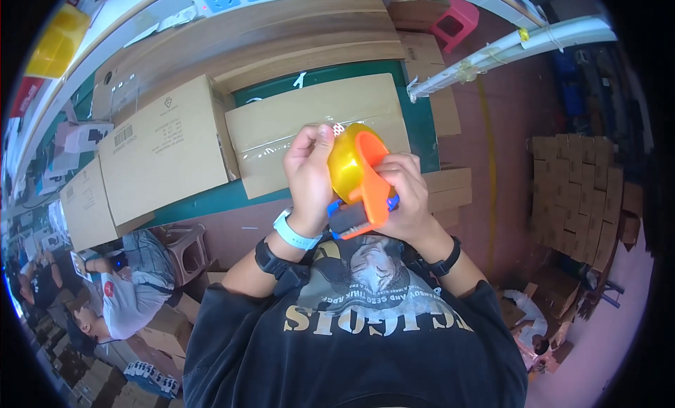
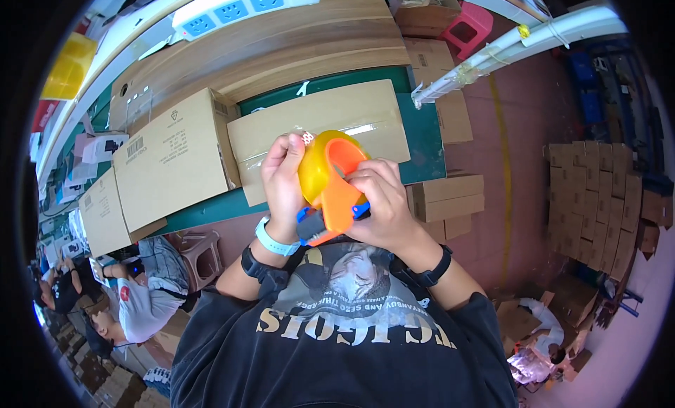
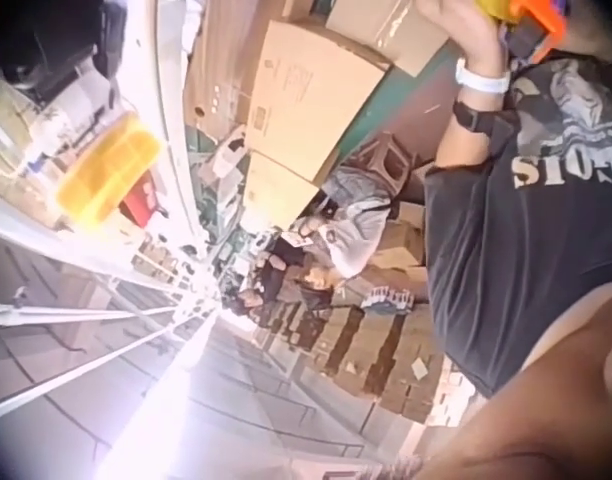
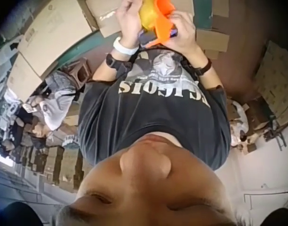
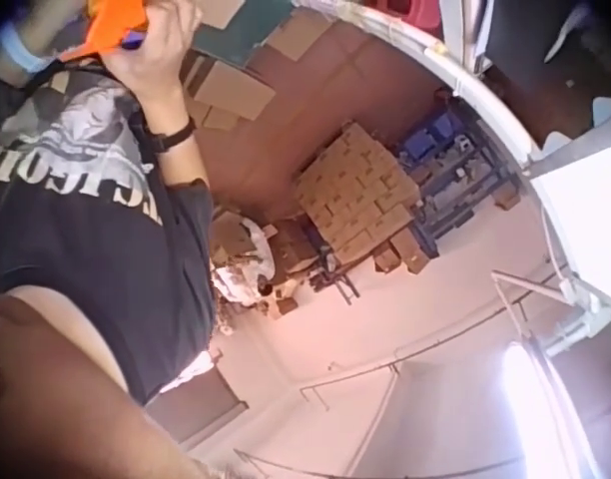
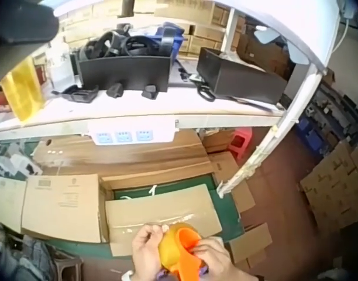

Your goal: The person packs items into boxes, seals the boxes with a tape dispenser, and stacks them. They also pause to remove an empty roll from the tape dispenser and install a new one before continuing to seal more boxes.

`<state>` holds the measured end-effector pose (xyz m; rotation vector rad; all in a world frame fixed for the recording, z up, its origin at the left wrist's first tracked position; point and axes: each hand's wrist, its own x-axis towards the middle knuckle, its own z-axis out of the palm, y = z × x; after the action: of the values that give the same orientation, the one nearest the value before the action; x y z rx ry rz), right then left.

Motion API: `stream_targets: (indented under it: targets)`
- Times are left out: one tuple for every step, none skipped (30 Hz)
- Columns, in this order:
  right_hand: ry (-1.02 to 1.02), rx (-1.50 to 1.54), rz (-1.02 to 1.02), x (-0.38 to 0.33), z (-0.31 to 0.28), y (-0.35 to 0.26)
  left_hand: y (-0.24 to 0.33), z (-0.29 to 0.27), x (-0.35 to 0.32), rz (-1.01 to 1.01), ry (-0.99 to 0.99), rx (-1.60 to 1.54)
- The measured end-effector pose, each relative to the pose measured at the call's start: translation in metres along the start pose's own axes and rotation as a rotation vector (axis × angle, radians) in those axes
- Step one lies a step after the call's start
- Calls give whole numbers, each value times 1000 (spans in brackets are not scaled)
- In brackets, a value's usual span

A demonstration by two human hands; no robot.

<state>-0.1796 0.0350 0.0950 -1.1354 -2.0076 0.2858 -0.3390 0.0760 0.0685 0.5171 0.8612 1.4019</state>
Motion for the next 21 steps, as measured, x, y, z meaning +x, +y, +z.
stream_targets:
  targets:
    - [-19,45,-4,1,1,-1,5,3,-3,126,9,36]
    - [-38,92,-7,3,2,-1,11,3,-5,127,18,37]
    - [-43,98,-9,4,4,-3,17,3,-6,344,-71,221]
    - [9,132,26,5,5,-4,25,2,-7,558,-162,407]
    - [64,161,61,7,6,-5,31,2,-7,770,-259,592]
    - [121,188,97,8,7,-5,39,2,-7,770,-259,590]
    - [119,187,103,9,6,-4,46,2,-7,758,-324,602]
    - [111,185,79,9,4,-3,53,1,-6,746,-392,611]
    - [104,183,57,10,3,-2,58,1,-6,732,-461,620]
    - [102,177,31,10,2,-2,62,1,-7,730,-470,617]
    - [109,171,36,9,1,-3,65,1,-9,746,-515,632]
    - [120,207,21,9,1,-3,68,0,-11,761,-561,647]
    - [131,242,7,9,2,-4,69,0,-12,774,-608,661]
    - [143,277,-6,8,2,-4,71,0,-12,767,-620,658]
    - [150,271,1,8,2,-4,72,0,-12,759,-657,653]
    - [157,279,-8,9,1,-4,74,1,-13,750,-694,648]
    - [165,287,-17,8,1,-4,75,2,-13,739,-731,643]
    - [172,296,-25,7,0,-3,75,3,-14,732,-742,641]
    - [179,291,-17,5,-1,-2,75,4,-14,704,-764,634]
    - [188,279,-28,4,-2,-1,75,5,-14,677,-787,628]
    - [197,268,-39,3,-2,1,76,6,-14,651,-809,622]
